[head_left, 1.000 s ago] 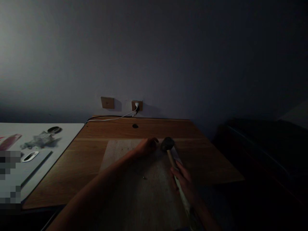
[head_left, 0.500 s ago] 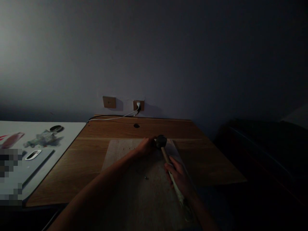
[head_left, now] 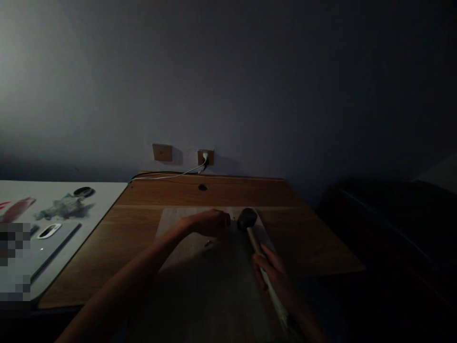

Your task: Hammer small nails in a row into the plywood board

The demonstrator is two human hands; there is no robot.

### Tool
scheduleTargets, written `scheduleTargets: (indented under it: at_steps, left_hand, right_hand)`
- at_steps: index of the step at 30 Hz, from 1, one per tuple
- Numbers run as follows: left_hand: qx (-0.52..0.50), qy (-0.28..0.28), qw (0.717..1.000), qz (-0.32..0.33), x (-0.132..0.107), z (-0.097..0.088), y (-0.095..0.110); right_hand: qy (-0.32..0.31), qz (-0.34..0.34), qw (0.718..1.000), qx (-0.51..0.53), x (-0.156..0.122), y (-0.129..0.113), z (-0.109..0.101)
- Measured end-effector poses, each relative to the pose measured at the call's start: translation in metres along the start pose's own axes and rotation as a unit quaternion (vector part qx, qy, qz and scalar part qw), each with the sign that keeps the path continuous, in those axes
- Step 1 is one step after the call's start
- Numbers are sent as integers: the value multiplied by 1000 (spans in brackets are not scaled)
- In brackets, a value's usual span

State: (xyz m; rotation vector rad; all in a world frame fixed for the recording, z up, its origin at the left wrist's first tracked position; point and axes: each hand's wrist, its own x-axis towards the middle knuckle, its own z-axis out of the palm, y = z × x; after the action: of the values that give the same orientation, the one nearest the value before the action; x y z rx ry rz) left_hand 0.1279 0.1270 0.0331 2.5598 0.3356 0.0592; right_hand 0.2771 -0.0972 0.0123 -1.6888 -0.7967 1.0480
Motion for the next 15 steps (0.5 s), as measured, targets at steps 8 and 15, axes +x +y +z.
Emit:
scheduleTargets:
  at_steps: [8,15]
  left_hand:
    - [100,-21,994,27,-11,1,17]
    - [-41,144,989,12,8,8,-30]
  right_hand:
    - [44,72,996,-6,-17,36,-11]
    - [35,63,997,-10,-17,32,-11]
